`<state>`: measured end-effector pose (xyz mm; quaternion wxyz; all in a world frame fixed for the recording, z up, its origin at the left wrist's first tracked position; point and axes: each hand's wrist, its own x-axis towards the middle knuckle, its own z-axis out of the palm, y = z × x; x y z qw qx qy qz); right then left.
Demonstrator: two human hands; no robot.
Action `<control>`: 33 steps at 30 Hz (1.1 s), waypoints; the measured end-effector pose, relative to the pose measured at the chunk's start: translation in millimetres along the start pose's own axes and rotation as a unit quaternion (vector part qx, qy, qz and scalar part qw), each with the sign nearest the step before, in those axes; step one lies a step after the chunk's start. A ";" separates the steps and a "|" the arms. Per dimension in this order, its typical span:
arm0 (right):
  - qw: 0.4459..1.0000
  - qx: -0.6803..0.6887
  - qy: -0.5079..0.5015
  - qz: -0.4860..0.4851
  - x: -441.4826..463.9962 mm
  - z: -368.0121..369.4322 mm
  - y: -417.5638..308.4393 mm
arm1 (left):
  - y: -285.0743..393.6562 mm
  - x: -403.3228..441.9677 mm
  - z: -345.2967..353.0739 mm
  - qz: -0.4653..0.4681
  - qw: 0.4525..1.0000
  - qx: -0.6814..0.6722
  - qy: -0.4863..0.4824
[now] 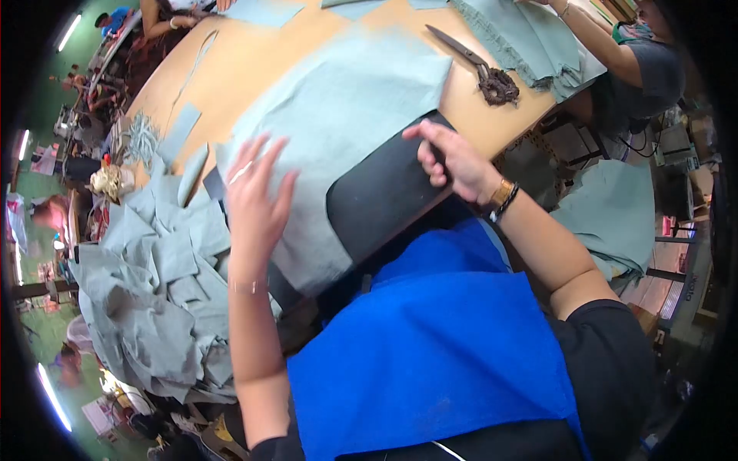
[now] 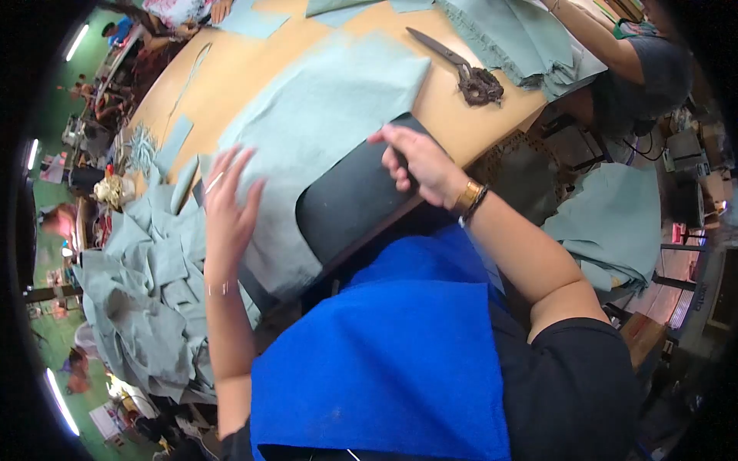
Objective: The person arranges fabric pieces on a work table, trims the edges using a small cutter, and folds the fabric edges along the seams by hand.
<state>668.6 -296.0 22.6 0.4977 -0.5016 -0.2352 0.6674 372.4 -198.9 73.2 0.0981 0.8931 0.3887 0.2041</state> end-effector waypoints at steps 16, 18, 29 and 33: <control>0.999 -0.023 -0.014 -0.024 7.3 -17.1 -13.7 | -20.4 -87.6 -12.7 -0.257 0.917 0.184 -0.242; 0.999 -0.017 -0.036 -0.004 18.9 -2.9 -13.2 | -5.9 -75.5 -15.1 -0.204 0.936 0.206 -0.201; 0.985 0.016 -0.117 0.129 48.5 45.4 9.6 | -21.1 0.9 74.2 -0.033 0.989 -0.039 0.138; 0.957 0.084 -0.191 0.199 58.4 72.6 6.0 | -24.4 -4.5 71.4 -0.111 0.963 -0.154 0.189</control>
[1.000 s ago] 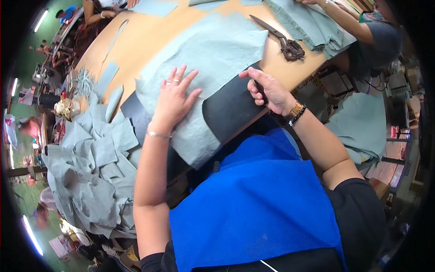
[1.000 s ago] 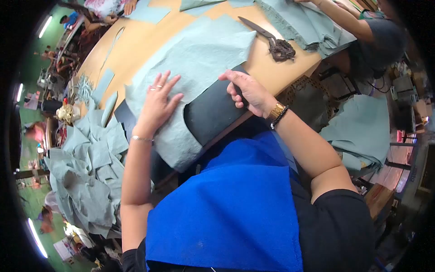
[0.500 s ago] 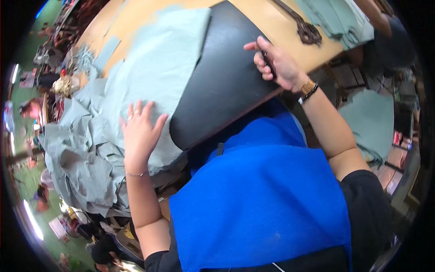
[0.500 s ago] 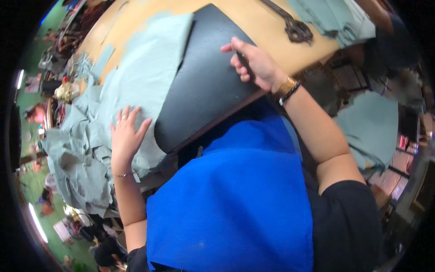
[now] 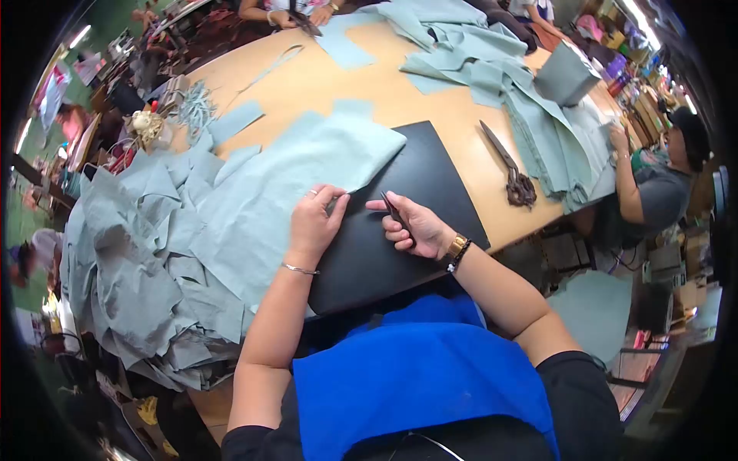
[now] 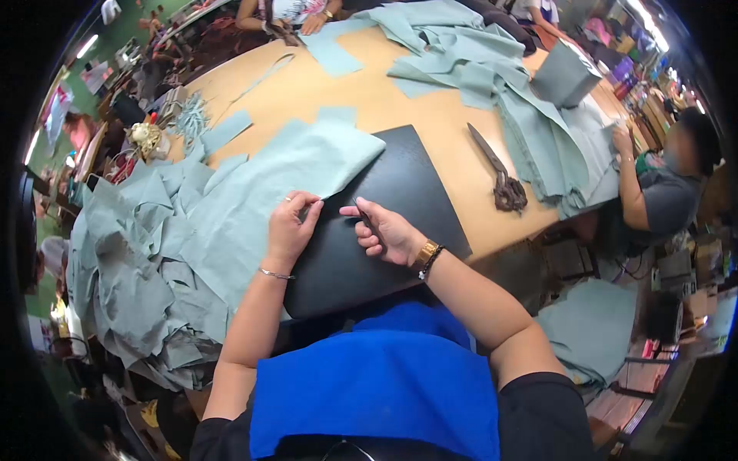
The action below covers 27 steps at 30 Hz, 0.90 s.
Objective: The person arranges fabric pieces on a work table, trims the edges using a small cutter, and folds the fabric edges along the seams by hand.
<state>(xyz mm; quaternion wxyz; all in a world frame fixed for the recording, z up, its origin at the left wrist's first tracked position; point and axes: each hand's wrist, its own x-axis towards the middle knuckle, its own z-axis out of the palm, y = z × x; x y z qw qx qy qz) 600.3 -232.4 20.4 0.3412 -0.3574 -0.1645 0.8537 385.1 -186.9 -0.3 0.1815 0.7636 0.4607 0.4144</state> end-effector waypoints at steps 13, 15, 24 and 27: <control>0.903 0.240 0.049 -0.352 24.8 -0.2 -29.3 | -2.3 -2.5 0.0 0.003 0.999 0.032 -0.001; 0.870 0.190 0.133 -0.436 8.4 -22.4 -42.3 | -0.3 -2.9 1.4 0.004 0.999 0.038 -0.004; 0.994 0.007 0.082 -0.069 -13.9 -0.3 2.3 | 2.4 -0.3 -0.3 -0.026 1.000 -0.002 -0.005; 0.997 0.072 0.025 -0.021 7.1 -5.8 2.4 | 3.0 -0.6 -1.5 -0.015 1.000 -0.003 -0.001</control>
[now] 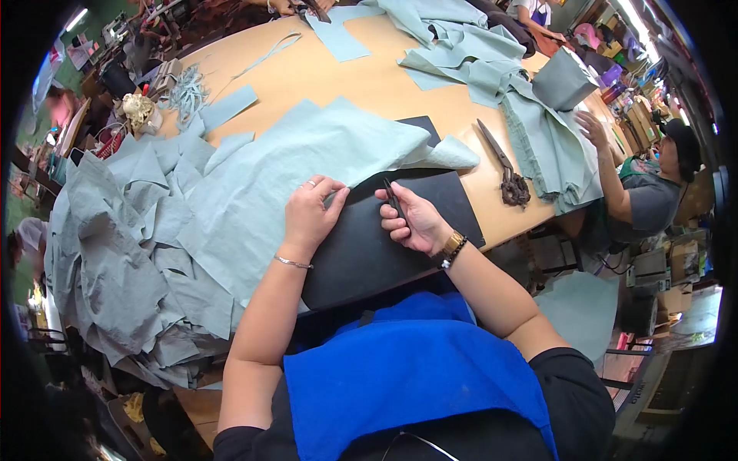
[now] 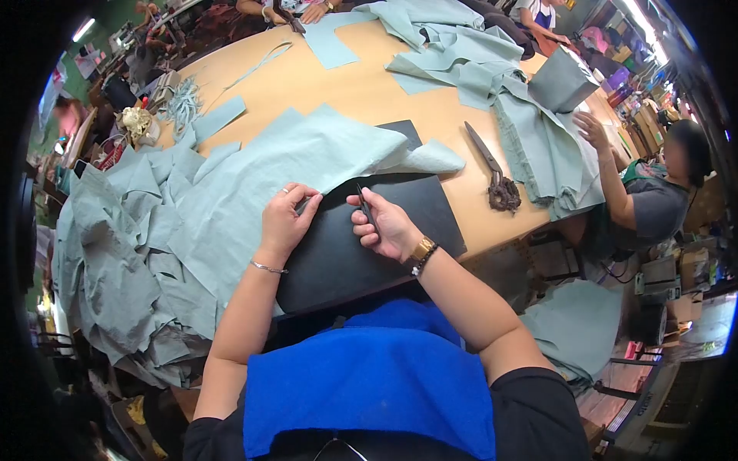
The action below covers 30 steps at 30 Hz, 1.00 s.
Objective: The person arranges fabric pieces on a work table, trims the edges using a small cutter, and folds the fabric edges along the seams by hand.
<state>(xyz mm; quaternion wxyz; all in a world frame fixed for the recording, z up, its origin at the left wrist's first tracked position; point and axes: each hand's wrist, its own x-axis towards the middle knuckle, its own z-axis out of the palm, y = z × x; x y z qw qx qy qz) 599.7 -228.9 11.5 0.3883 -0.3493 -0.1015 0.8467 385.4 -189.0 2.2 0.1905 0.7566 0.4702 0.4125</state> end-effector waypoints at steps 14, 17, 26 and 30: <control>0.997 -0.025 0.018 -0.071 12.2 -8.0 -2.2 | -1.7 -0.3 0.6 0.003 1.000 0.007 -0.003; 0.998 -0.032 0.016 -0.050 6.2 -1.0 -3.5 | -4.0 -0.5 0.5 0.017 1.000 0.018 0.001; 0.996 -0.044 0.026 -0.070 12.0 -3.9 1.1 | -4.2 0.2 0.6 0.009 1.000 0.011 -0.004; 0.998 -0.048 0.020 -0.044 6.8 2.5 -3.4 | -3.6 -0.1 2.6 0.010 1.000 0.000 0.005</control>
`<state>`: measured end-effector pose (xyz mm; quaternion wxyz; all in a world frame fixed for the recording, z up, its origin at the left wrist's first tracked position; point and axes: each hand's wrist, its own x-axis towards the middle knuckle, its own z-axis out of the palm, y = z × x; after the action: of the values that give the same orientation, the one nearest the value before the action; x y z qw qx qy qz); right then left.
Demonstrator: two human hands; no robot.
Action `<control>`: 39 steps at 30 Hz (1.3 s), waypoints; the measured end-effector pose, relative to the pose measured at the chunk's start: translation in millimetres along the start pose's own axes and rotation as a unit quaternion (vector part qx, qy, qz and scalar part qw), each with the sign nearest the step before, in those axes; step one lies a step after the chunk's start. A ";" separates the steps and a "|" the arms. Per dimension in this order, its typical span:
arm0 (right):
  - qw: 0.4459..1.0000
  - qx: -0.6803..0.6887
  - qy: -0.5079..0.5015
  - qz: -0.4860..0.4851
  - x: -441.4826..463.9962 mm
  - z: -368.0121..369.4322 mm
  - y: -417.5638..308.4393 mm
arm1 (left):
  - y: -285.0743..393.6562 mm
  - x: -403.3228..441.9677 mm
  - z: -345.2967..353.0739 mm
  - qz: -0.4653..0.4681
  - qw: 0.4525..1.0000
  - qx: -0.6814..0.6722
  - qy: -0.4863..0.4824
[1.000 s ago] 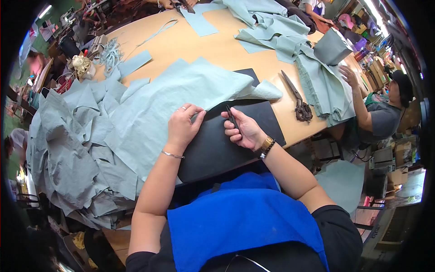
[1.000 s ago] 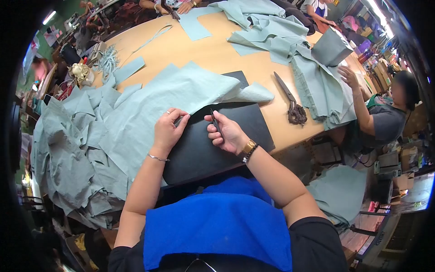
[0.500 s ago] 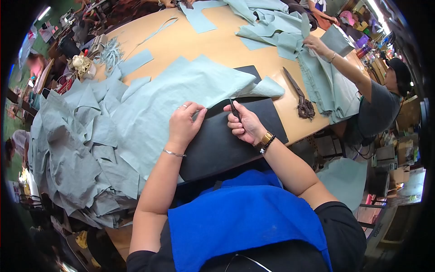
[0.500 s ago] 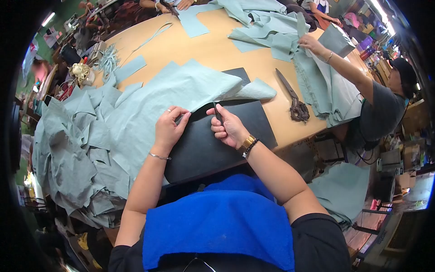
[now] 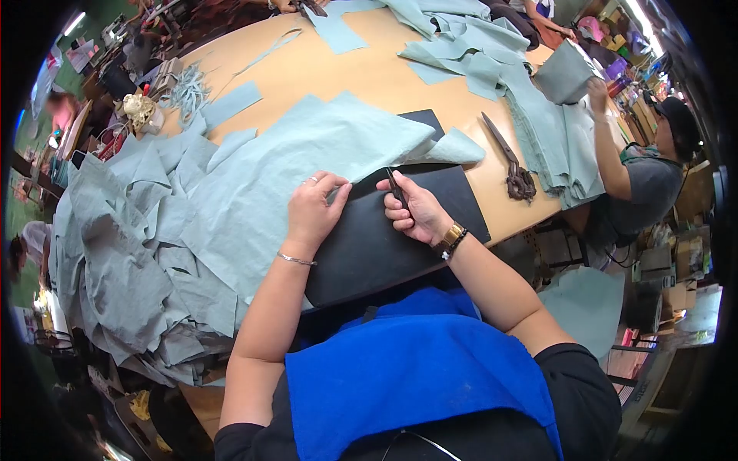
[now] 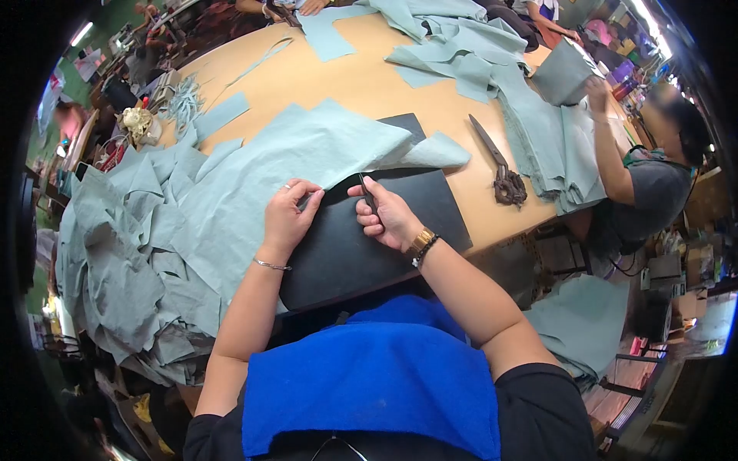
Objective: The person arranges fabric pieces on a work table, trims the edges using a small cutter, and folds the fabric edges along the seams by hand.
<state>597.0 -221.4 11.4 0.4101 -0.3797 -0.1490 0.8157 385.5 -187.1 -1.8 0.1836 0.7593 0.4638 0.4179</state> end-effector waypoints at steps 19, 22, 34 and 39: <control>0.991 -0.104 0.061 -0.066 -16.5 8.0 -7.2 | -13.7 11.5 -29.9 0.012 0.981 -0.003 -0.195; 0.970 -0.150 0.097 -0.162 -38.7 -23.6 -37.8 | -13.3 14.9 -72.7 0.075 0.936 0.102 -0.329; 0.545 -0.697 0.210 -0.417 -45.5 -58.8 -72.9 | -24.7 49.7 42.1 -0.273 0.957 -0.033 0.097; 0.461 -0.808 0.179 -0.321 -65.5 -28.0 -20.2 | -29.1 31.8 -11.5 -0.022 0.960 0.201 -0.193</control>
<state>653.6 -262.0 36.6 0.1709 -0.6041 -0.7764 0.0558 367.2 -146.4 0.3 0.1228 0.8363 0.5106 0.1575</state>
